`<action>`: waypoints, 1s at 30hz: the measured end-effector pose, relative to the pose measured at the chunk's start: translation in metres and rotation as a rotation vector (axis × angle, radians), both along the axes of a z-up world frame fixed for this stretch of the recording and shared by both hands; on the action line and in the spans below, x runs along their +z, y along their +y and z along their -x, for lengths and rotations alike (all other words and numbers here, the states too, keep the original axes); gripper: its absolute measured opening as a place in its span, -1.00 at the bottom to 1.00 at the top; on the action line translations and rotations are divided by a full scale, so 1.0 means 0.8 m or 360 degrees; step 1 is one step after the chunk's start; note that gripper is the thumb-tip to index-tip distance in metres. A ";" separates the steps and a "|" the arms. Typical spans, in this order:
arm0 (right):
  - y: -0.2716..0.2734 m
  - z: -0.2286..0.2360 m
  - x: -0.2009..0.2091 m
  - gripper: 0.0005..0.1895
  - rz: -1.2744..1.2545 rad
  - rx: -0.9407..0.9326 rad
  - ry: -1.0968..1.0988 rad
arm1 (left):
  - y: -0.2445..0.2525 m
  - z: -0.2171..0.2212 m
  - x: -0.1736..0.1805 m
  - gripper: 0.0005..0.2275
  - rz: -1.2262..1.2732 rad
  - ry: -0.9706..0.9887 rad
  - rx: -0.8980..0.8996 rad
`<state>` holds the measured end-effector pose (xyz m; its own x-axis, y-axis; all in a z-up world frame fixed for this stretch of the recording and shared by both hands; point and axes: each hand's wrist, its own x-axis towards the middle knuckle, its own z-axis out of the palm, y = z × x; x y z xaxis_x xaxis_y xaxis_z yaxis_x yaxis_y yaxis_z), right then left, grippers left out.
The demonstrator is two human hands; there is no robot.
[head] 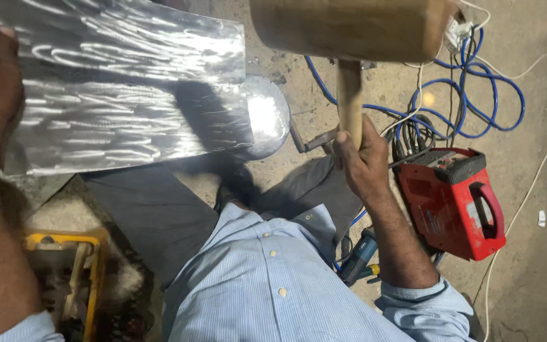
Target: The person sits on the floor and repeatedly strikes a rectangular metal sheet with a wooden mallet. The metal sheet rests on a curved metal support between the legs. The person adjusts the sheet's position occasionally while continuing to hammer it.
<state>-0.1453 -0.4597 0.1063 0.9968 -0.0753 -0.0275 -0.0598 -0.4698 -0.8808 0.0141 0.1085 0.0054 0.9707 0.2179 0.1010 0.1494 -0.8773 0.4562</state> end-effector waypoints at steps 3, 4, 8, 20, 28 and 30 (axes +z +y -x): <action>0.004 -0.005 -0.013 -0.61 -0.0171 0.0109 -0.0398 | -0.004 -0.010 0.009 -0.77 0.0167 -0.0367 -0.0223; 0.011 -0.002 -0.025 -0.60 -0.0234 0.0137 -0.0455 | -0.003 0.000 0.010 -0.78 0.0198 -0.0440 -0.0282; 0.026 -0.013 -0.052 -0.53 0.0776 0.0258 0.0073 | -0.010 0.015 0.038 -0.81 0.0082 -0.0248 -0.0094; 0.048 -0.021 -0.008 -0.57 0.0907 0.0240 0.0694 | -0.063 0.054 0.154 -0.86 0.0194 -0.0165 -0.0090; 0.017 -0.002 -0.075 -0.53 -0.0191 0.0360 0.0121 | -0.106 0.075 0.219 -0.88 0.0853 -0.0217 0.0009; 0.025 -0.017 -0.078 -0.56 -0.0286 0.0058 0.0564 | -0.123 0.074 0.244 -0.87 0.0724 -0.0266 0.0000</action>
